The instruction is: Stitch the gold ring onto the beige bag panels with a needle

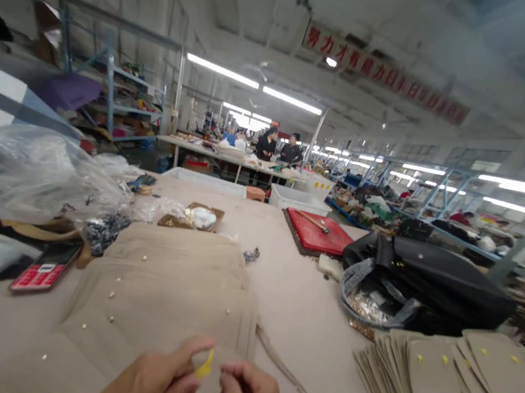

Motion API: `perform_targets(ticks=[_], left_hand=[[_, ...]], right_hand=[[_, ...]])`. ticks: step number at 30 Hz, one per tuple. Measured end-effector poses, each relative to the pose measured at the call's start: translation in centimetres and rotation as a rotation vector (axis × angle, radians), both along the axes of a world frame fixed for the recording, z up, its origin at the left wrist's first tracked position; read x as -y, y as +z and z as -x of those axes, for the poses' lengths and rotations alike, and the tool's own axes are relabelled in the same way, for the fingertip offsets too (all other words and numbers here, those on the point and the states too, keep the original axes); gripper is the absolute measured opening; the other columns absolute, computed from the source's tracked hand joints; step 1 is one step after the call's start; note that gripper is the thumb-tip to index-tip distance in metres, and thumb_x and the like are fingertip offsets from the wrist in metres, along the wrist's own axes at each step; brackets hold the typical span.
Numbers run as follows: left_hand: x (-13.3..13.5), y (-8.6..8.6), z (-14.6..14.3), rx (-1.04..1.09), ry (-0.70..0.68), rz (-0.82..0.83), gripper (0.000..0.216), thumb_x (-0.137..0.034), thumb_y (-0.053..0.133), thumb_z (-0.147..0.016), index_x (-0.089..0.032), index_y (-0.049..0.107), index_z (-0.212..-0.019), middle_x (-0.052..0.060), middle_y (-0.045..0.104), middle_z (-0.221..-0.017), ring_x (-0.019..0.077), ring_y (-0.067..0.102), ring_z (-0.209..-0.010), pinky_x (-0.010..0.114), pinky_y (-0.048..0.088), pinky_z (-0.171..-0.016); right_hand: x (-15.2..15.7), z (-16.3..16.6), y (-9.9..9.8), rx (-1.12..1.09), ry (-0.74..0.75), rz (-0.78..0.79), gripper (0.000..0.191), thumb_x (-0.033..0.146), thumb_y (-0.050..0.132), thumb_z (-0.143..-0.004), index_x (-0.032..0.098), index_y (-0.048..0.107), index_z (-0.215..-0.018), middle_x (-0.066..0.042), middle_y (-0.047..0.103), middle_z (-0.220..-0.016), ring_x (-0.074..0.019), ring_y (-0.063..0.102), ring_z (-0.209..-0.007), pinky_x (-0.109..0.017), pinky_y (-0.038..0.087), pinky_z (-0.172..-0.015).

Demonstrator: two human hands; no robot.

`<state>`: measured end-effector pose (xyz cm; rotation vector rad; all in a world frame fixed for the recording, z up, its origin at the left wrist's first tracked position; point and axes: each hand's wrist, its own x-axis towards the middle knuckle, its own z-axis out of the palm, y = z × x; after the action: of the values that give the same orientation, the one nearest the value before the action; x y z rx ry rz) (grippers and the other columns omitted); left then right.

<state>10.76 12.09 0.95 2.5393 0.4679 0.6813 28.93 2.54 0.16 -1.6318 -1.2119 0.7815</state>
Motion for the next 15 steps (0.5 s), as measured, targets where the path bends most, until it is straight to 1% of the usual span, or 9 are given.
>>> perform_targets(ticks=[1,2,3,5,7,9,11,15], left_hand=[[0.3,0.2,-0.1,0.024,0.028,0.008,0.041,-0.022,0.038,-0.094,-0.021,0.037,-0.135,-0.002,0.066,-0.069,0.0143,0.063,-0.057,0.02,0.046,-0.055],[0.5,0.4,-0.2,0.049,0.023,0.009,0.038,-0.023,0.037,-0.096,-0.021,0.036,-0.134,-0.002,0.065,-0.069,0.0139,0.062,-0.057,0.02,0.045,-0.055],[0.7,0.5,-0.3,0.07,0.009,0.007,0.037,-0.025,0.036,-0.097,-0.02,0.034,-0.133,-0.003,0.066,-0.07,0.0135,0.062,-0.056,0.02,0.045,-0.054],[0.7,0.6,-0.3,0.089,-0.005,-0.006,0.034,-0.027,0.035,-0.099,-0.021,0.032,-0.133,-0.003,0.066,-0.072,0.0133,0.062,-0.056,0.021,0.044,-0.055],[0.6,0.5,-0.3,0.082,-0.011,-0.025,0.033,-0.027,0.034,-0.1,-0.021,0.031,-0.133,-0.003,0.067,-0.074,0.014,0.063,-0.058,0.022,0.045,-0.055],[0.5,0.2,-0.2,0.06,-0.018,-0.041,0.033,-0.026,0.034,-0.1,-0.021,0.031,-0.133,-0.002,0.068,-0.075,0.0153,0.065,-0.061,0.023,0.046,-0.056],[0.5,-0.2,-0.1,0.035,-0.024,-0.055,0.034,-0.024,0.036,-0.099,-0.021,0.031,-0.132,0.0,0.069,-0.079,0.0169,0.066,-0.065,0.025,0.047,-0.056],[0.8,-0.7,0.0,-0.025,-0.07,-0.089,0.037,-0.02,0.038,-0.098,-0.019,0.029,-0.133,0.002,0.07,-0.085,0.0189,0.068,-0.07,0.027,0.049,-0.057]], right_hand=[[0.2,0.2,0.3,-0.036,-0.01,-0.057,0.033,0.046,0.058,-0.083,0.018,0.073,-0.089,-0.005,0.069,-0.07,-0.0198,0.064,-0.064,-0.026,0.051,-0.058],[0.4,0.4,0.7,-0.053,-0.007,-0.101,0.031,0.042,0.057,-0.085,0.017,0.072,-0.095,-0.006,0.07,-0.077,-0.0195,0.065,-0.069,-0.026,0.052,-0.06],[0.6,0.5,1.0,-0.034,0.009,-0.148,0.026,0.037,0.057,-0.086,0.018,0.071,-0.097,-0.007,0.071,-0.083,-0.0185,0.065,-0.072,-0.025,0.052,-0.063],[0.8,0.8,1.5,0.064,0.055,-0.224,0.018,0.026,0.058,-0.086,0.018,0.07,-0.097,-0.006,0.07,-0.088,-0.0172,0.064,-0.077,-0.025,0.051,-0.068],[0.8,1.0,1.8,0.149,0.088,-0.287,0.016,0.018,0.058,-0.084,0.019,0.068,-0.097,-0.005,0.069,-0.088,-0.0163,0.064,-0.079,-0.024,0.051,-0.071],[0.8,1.2,1.8,0.197,0.106,-0.326,0.017,0.014,0.057,-0.084,0.018,0.067,-0.098,-0.005,0.069,-0.088,-0.0157,0.064,-0.078,-0.024,0.051,-0.072],[0.7,1.3,1.6,0.249,0.13,-0.339,0.015,0.013,0.057,-0.084,0.018,0.066,-0.096,-0.005,0.068,-0.086,-0.015,0.063,-0.076,-0.024,0.05,-0.071],[0.4,1.5,0.8,0.388,0.179,-0.377,0.012,0.011,0.053,-0.086,0.018,0.064,-0.085,-0.003,0.065,-0.076,-0.0141,0.061,-0.07,-0.024,0.048,-0.066]])
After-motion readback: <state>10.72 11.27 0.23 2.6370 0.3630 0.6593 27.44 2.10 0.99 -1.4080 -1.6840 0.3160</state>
